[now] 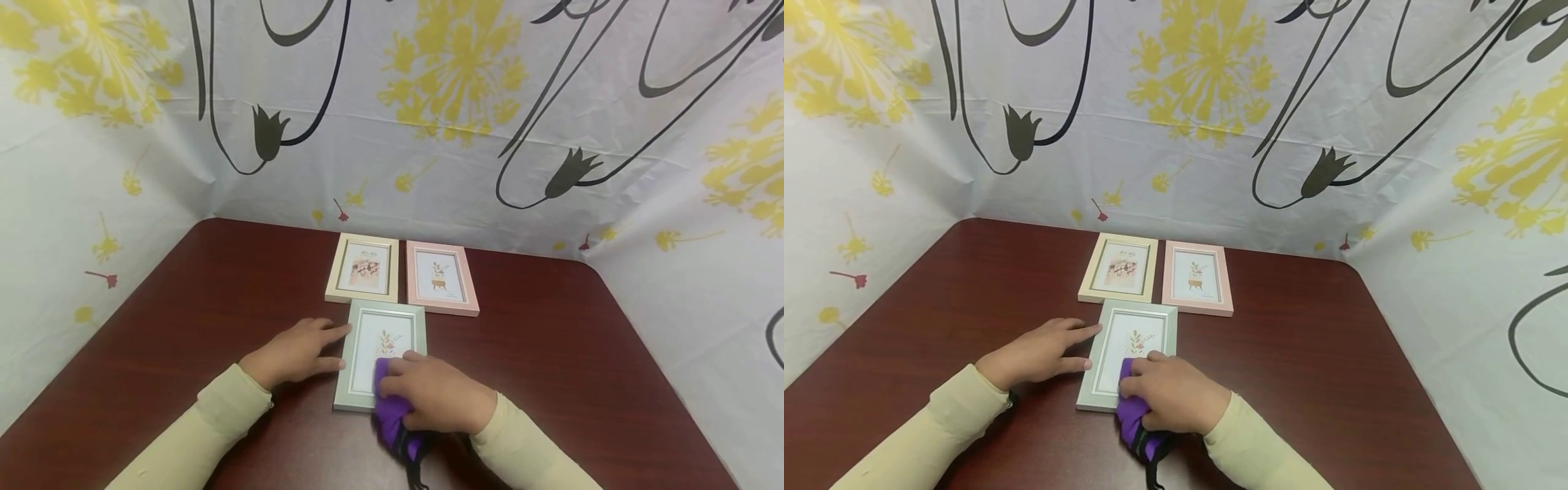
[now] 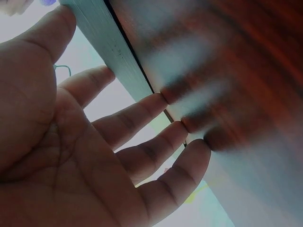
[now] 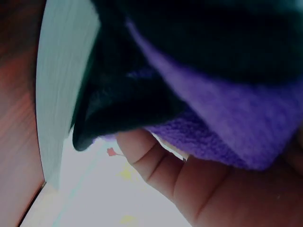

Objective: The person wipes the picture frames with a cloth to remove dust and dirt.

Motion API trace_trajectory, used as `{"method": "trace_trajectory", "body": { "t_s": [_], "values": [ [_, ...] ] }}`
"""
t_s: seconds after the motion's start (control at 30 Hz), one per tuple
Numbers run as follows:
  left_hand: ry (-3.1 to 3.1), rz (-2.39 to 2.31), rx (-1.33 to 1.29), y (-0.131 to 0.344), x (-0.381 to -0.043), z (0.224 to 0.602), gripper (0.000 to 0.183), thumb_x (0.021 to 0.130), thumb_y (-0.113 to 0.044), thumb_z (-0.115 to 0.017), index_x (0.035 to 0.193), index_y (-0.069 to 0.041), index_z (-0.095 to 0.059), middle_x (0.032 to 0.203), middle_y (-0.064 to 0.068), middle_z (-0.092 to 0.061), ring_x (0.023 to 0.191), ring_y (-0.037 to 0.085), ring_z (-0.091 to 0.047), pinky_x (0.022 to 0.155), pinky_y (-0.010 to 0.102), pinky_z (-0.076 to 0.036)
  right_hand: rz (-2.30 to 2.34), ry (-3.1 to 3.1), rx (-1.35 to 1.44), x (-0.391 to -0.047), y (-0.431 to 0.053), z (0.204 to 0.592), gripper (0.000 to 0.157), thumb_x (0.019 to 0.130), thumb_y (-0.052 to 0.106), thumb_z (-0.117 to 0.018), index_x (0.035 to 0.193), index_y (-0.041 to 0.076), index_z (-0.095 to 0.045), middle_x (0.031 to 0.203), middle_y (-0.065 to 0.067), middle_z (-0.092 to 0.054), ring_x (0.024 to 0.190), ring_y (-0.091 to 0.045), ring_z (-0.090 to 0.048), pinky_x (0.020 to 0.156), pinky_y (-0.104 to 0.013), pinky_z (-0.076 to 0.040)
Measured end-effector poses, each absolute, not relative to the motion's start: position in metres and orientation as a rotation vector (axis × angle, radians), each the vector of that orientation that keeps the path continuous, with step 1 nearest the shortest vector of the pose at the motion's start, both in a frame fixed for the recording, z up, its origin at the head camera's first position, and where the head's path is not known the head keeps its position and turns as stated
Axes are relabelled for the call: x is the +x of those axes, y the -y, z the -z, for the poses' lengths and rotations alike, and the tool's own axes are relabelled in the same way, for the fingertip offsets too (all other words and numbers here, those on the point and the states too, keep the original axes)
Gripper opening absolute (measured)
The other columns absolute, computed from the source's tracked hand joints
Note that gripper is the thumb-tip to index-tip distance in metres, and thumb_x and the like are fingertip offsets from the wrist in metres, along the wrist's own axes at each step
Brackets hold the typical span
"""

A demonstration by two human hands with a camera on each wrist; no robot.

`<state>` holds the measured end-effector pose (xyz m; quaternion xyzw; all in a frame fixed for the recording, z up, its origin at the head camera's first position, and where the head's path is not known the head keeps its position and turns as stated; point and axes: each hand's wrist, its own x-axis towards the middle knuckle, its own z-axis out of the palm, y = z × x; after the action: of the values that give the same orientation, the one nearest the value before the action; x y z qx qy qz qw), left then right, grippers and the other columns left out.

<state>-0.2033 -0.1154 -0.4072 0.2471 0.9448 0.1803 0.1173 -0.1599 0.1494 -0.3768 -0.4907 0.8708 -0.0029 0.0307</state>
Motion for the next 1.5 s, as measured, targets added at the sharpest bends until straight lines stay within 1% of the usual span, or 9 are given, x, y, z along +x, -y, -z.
{"method": "trace_trajectory", "body": {
  "t_s": [0.1, 0.27, 0.4, 0.57, 0.67, 0.87, 1.0, 1.37, 1.5],
  "values": [
    [-2.768, -0.528, 0.731, 0.115, -0.202, 0.406, 0.067, 0.094, -0.043, -0.067, 0.151, -0.018, -0.044, 0.145, 0.023, -0.045, 0.134, 0.042, -0.041, 0.104, 0.055, -0.04, 0.019, -2.704, -1.56, -0.157, -0.143, 0.381, 0.033, 0.073, 0.023, -0.081, 0.104, 0.024, -0.069, 0.098, 0.01, -0.058, 0.087, -0.009, -0.051, 0.072, -0.022, -0.046],
    [-2.776, -0.523, 0.739, 0.115, -0.201, 0.405, 0.066, 0.094, -0.042, -0.067, 0.151, -0.018, -0.045, 0.145, 0.023, -0.046, 0.133, 0.042, -0.042, 0.102, 0.056, -0.041, 0.0, -2.745, -1.697, -0.153, -0.13, 0.392, 0.042, 0.078, 0.027, -0.08, 0.118, 0.023, -0.069, 0.106, 0.007, -0.061, 0.095, -0.011, -0.055, 0.08, -0.025, -0.051],
    [-2.786, -0.502, 0.744, 0.114, -0.202, 0.405, 0.066, 0.094, -0.042, -0.068, 0.151, -0.018, -0.045, 0.145, 0.022, -0.046, 0.133, 0.042, -0.042, 0.102, 0.056, -0.042, 0.003, -2.771, -1.75, -0.15, -0.126, 0.397, 0.05, 0.081, 0.03, -0.08, 0.128, 0.023, -0.067, 0.115, 0.003, -0.061, 0.101, -0.013, -0.056, 0.081, -0.026, -0.053],
    [-2.793, -0.497, 0.747, 0.114, -0.202, 0.405, 0.066, 0.093, -0.041, -0.069, 0.151, -0.018, -0.045, 0.145, 0.022, -0.047, 0.133, 0.042, -0.043, 0.102, 0.056, -0.042, -0.002, -2.76, -1.751, -0.15, -0.126, 0.397, 0.053, 0.082, 0.031, -0.079, 0.132, 0.022, -0.065, 0.12, 0.002, -0.06, 0.105, -0.014, -0.056, 0.082, -0.027, -0.053],
    [-2.789, -0.502, 0.746, 0.114, -0.202, 0.406, 0.066, 0.093, -0.041, -0.068, 0.151, -0.018, -0.045, 0.145, 0.022, -0.046, 0.133, 0.042, -0.042, 0.102, 0.056, -0.042, -0.004, -2.75, -1.745, -0.151, -0.127, 0.395, 0.05, 0.082, 0.032, -0.078, 0.13, 0.023, -0.066, 0.116, 0.002, -0.06, 0.101, -0.013, -0.055, 0.08, -0.026, -0.053],
    [-2.774, -0.515, 0.732, 0.115, -0.203, 0.406, 0.067, 0.094, -0.043, -0.068, 0.151, -0.018, -0.044, 0.146, 0.022, -0.045, 0.134, 0.043, -0.041, 0.103, 0.056, -0.041, 0.035, -2.711, -1.604, -0.157, -0.135, 0.387, 0.038, 0.076, 0.029, -0.081, 0.111, 0.026, -0.068, 0.101, 0.008, -0.056, 0.086, -0.008, -0.049, 0.068, -0.02, -0.044],
    [-2.771, -0.513, 0.726, 0.115, -0.203, 0.406, 0.067, 0.094, -0.042, -0.068, 0.151, -0.018, -0.044, 0.146, 0.022, -0.045, 0.134, 0.042, -0.041, 0.104, 0.055, -0.041, 0.036, -2.682, -1.519, -0.16, -0.143, 0.382, 0.036, 0.073, 0.027, -0.081, 0.105, 0.027, -0.066, 0.097, 0.01, -0.053, 0.083, -0.007, -0.047, 0.066, -0.02, -0.041],
    [-2.767, -0.521, 0.719, 0.114, -0.203, 0.405, 0.067, 0.094, -0.042, -0.068, 0.151, -0.017, -0.044, 0.146, 0.022, -0.045, 0.134, 0.042, -0.041, 0.104, 0.055, -0.04, -0.003, -2.673, -1.511, -0.161, -0.149, 0.375, 0.03, 0.073, 0.024, -0.079, 0.1, 0.025, -0.068, 0.093, 0.011, -0.055, 0.082, -0.009, -0.049, 0.067, -0.022, -0.043],
    [-2.769, -0.52, 0.727, 0.115, -0.202, 0.405, 0.067, 0.094, -0.042, -0.067, 0.152, -0.017, -0.044, 0.146, 0.022, -0.045, 0.134, 0.042, -0.04, 0.104, 0.055, -0.04, 0.023, -2.709, -1.563, -0.157, -0.143, 0.379, 0.032, 0.075, 0.022, -0.08, 0.105, 0.025, -0.071, 0.097, 0.01, -0.058, 0.085, -0.009, -0.052, 0.069, -0.022, -0.046]
  ]
}}
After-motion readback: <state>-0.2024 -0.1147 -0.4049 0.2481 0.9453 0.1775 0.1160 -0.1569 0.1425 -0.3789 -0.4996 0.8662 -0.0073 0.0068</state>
